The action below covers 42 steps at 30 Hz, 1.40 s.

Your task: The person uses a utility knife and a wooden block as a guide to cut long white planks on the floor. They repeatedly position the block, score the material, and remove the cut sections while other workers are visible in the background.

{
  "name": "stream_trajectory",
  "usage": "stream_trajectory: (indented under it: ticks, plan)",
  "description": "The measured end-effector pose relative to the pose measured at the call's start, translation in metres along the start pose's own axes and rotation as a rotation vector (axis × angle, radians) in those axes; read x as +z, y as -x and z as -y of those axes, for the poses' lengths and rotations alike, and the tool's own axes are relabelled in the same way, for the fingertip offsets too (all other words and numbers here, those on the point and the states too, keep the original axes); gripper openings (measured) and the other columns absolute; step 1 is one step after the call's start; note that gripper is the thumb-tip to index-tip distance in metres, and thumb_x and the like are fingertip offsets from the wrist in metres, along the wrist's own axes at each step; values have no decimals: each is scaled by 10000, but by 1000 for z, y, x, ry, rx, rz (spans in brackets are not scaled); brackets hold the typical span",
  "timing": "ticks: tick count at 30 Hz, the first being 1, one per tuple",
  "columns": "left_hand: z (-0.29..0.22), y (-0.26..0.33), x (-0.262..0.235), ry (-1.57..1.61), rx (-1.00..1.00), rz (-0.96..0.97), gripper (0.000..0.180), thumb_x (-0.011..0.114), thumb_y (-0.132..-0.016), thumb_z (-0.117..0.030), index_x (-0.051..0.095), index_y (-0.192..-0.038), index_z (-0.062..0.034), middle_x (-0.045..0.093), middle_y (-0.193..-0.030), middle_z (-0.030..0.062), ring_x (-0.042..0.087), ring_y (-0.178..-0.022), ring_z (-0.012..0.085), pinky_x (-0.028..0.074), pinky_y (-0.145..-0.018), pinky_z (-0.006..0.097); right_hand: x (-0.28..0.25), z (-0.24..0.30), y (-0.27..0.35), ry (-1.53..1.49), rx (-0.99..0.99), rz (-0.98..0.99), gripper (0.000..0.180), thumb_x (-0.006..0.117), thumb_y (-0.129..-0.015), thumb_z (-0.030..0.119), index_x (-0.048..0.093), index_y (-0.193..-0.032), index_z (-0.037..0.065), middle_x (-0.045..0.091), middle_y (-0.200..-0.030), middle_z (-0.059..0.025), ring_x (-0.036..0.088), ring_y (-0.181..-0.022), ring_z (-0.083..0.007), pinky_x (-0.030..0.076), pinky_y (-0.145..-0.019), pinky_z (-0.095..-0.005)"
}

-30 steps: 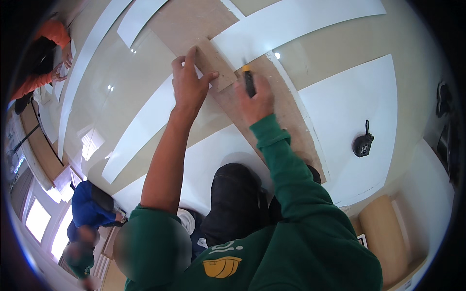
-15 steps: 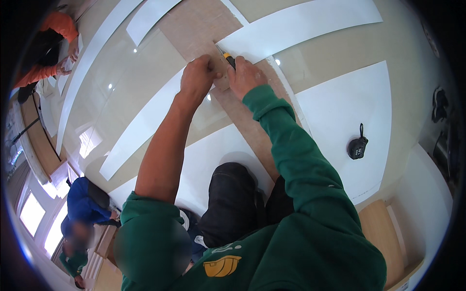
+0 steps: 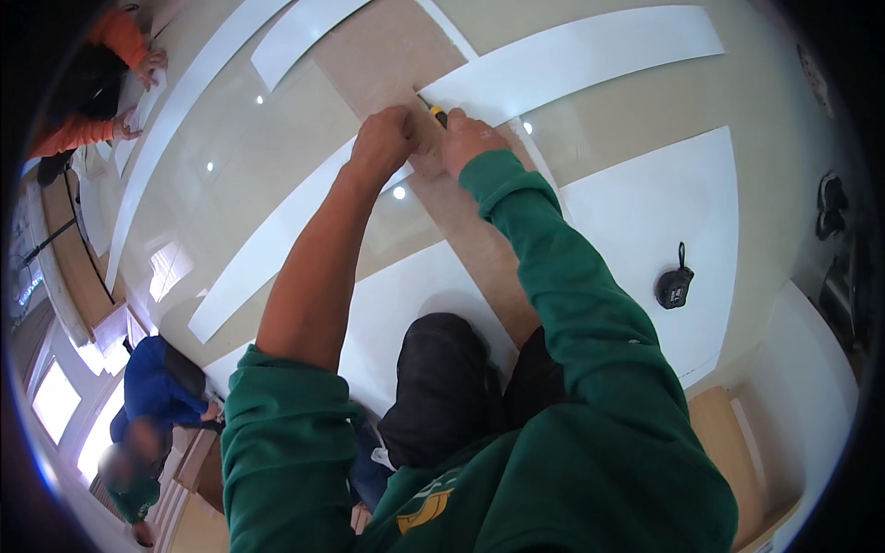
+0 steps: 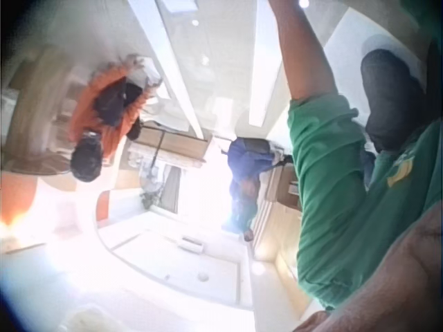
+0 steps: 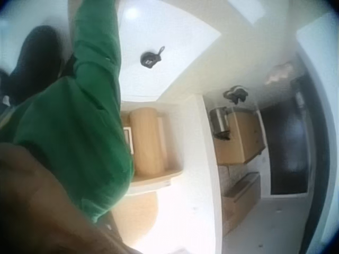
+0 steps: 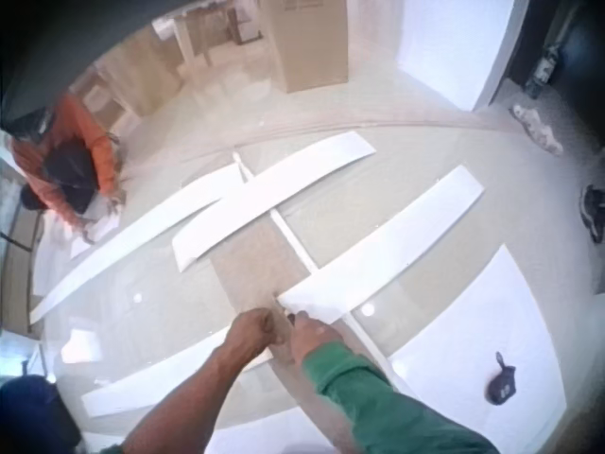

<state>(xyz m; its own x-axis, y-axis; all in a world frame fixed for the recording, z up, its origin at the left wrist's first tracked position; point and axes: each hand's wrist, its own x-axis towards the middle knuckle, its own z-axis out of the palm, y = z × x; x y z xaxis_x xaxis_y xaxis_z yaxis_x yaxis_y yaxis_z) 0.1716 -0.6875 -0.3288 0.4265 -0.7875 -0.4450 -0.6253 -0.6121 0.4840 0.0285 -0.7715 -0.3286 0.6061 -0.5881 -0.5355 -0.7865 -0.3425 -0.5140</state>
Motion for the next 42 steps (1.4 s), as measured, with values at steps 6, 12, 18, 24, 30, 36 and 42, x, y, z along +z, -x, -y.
stream_trajectory:
  ticks: [6,12,18,24,30,36,42]
  plan:
    - [-6,-1,-7,19,-101,74,359,873,-601,-135,612,-811,-5,679,-853,173,646,-843,367,503,-738,429,-3,8,11,29,47,31,188,498,-958,162,561,-1064,21,688,-1004,-223,667,-976,-401,536,-840,-493]
    - [-4,0,-4,7,-63,69,351,880,-605,-139,605,-785,-14,668,-821,162,642,-816,355,499,-725,427,6,-24,64,26,62,52,289,530,-981,324,540,-1051,43,683,-941,-215,656,-899,-428,510,-776,-544]
    - [-7,-2,-3,-4,-26,58,359,881,-592,-148,599,-769,-15,664,-811,160,637,-794,358,492,-705,430,12,-46,86,1,100,68,249,521,-983,302,526,-1032,57,675,-892,-224,644,-858,-450,496,-750,-557]
    - [-4,2,-8,-40,-51,55,357,882,-589,-145,609,-778,-14,662,-794,167,640,-792,356,493,-701,430,-12,-22,79,-161,-38,-146,253,515,-982,284,516,-1009,32,672,-857,-233,643,-815,-459,489,-722,-564]
    - [-9,-1,-3,21,-127,60,352,882,-593,-147,626,-793,-13,681,-826,164,651,-806,351,498,-710,426,-5,-2,15,-49,40,16,233,517,-966,246,531,-1055,32,690,-965,-238,666,-938,-421,523,-815,-522]
    - [-9,0,-6,9,-142,61,355,881,-597,-150,630,-810,-15,687,-832,154,655,-829,351,504,-724,427,3,3,1,-46,73,42,250,519,-958,254,543,-1077,34,693,-987,-226,671,-964,-404,525,-850,-511]
    - [-7,1,-7,31,-110,38,389,880,-574,-191,596,-761,-2,645,-763,162,626,-741,333,486,-679,409,-2,-3,-4,-15,0,51,295,511,-970,290,540,-1051,7,681,-986,-259,657,-959,-439,519,-848,-523]
